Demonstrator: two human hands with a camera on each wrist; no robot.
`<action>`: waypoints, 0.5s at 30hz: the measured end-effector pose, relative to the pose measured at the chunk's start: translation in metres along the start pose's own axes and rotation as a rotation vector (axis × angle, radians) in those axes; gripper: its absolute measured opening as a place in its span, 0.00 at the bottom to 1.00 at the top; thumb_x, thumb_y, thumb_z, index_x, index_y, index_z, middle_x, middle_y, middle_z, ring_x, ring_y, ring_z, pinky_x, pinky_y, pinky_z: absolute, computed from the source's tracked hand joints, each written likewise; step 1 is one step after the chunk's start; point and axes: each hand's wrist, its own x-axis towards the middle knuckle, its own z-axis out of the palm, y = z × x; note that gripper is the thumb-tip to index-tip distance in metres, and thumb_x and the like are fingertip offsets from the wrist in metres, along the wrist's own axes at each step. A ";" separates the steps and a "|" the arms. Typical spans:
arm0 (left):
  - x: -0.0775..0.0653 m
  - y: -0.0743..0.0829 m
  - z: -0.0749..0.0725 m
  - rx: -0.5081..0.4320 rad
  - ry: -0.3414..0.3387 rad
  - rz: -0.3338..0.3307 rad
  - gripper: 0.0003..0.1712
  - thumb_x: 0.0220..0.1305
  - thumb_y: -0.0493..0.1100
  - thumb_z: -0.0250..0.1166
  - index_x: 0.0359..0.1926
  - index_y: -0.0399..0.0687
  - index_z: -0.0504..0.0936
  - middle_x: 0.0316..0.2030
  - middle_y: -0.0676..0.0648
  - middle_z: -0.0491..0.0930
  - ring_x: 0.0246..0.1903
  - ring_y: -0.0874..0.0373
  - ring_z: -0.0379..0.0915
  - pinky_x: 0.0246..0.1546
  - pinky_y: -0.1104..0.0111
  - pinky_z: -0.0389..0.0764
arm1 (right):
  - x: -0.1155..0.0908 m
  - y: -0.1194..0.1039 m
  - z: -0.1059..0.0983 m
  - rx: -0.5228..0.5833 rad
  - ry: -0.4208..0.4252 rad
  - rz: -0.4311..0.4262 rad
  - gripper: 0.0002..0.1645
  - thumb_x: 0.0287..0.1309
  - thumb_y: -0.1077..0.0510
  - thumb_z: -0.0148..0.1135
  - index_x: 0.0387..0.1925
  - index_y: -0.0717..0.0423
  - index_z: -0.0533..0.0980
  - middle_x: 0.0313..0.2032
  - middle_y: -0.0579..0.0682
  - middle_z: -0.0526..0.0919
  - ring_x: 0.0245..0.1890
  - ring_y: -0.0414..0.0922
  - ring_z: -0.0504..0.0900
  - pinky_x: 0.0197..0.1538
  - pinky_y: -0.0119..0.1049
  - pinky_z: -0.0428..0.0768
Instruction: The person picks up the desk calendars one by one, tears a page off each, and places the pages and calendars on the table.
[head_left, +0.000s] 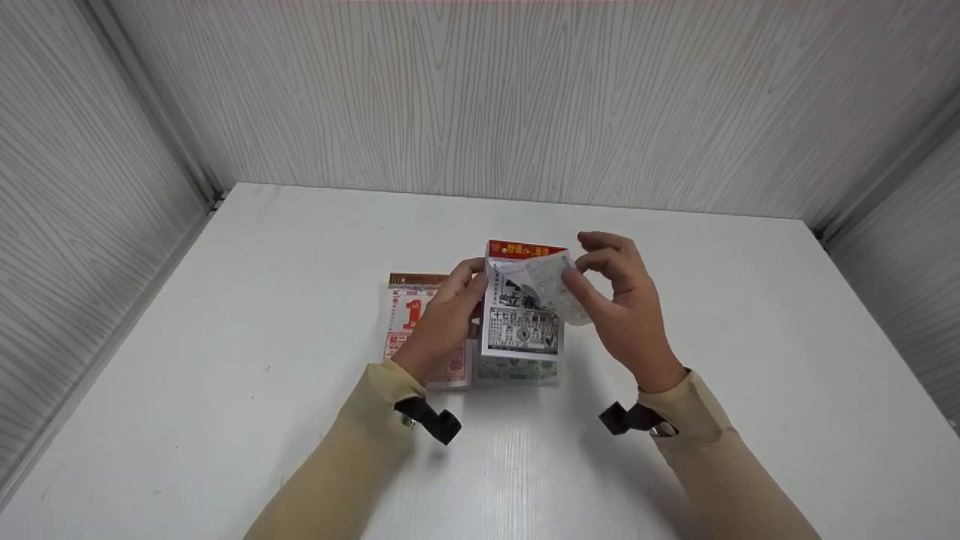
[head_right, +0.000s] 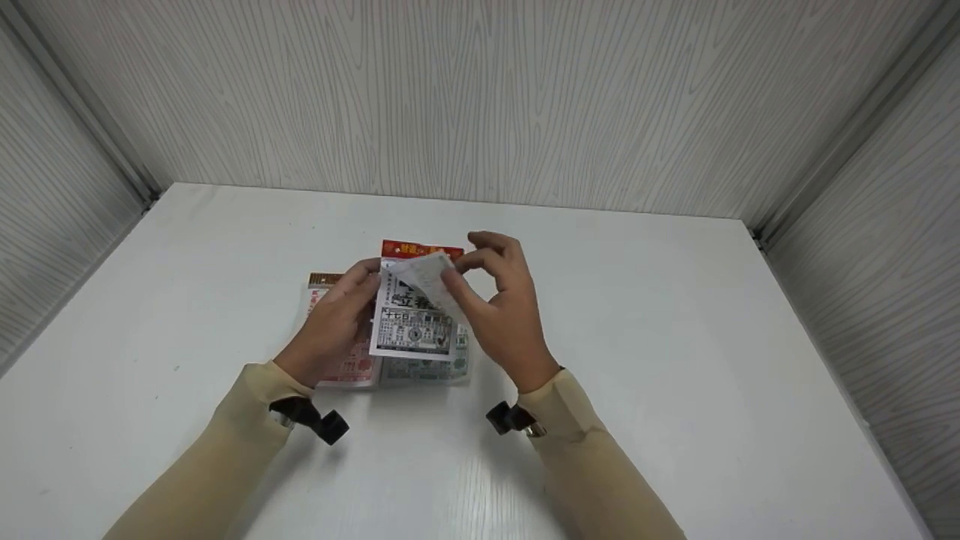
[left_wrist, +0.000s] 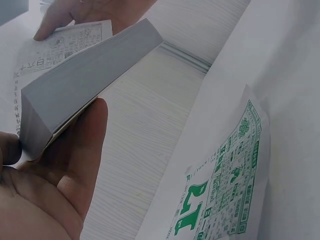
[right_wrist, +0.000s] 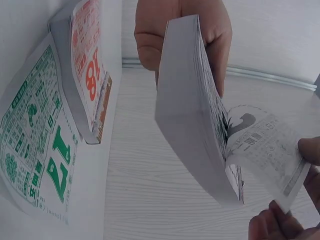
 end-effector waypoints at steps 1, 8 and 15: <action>0.000 0.000 0.000 0.009 0.000 -0.004 0.22 0.84 0.56 0.43 0.72 0.63 0.65 0.53 0.41 0.79 0.48 0.47 0.81 0.44 0.57 0.84 | 0.001 0.001 -0.001 0.012 0.013 0.026 0.07 0.70 0.63 0.64 0.40 0.66 0.77 0.66 0.55 0.70 0.68 0.47 0.69 0.70 0.43 0.71; -0.002 -0.001 0.001 0.033 -0.019 -0.026 0.22 0.83 0.57 0.44 0.72 0.63 0.66 0.52 0.41 0.79 0.47 0.48 0.80 0.45 0.59 0.83 | 0.005 0.010 -0.003 0.075 -0.004 0.254 0.12 0.70 0.57 0.66 0.44 0.64 0.78 0.64 0.51 0.77 0.61 0.49 0.81 0.55 0.35 0.81; -0.003 0.001 0.003 0.036 -0.056 -0.018 0.25 0.80 0.53 0.48 0.74 0.62 0.63 0.57 0.44 0.79 0.52 0.47 0.81 0.50 0.57 0.83 | 0.007 0.014 -0.003 0.072 0.086 0.279 0.13 0.69 0.57 0.68 0.47 0.63 0.82 0.48 0.55 0.84 0.42 0.45 0.84 0.41 0.31 0.82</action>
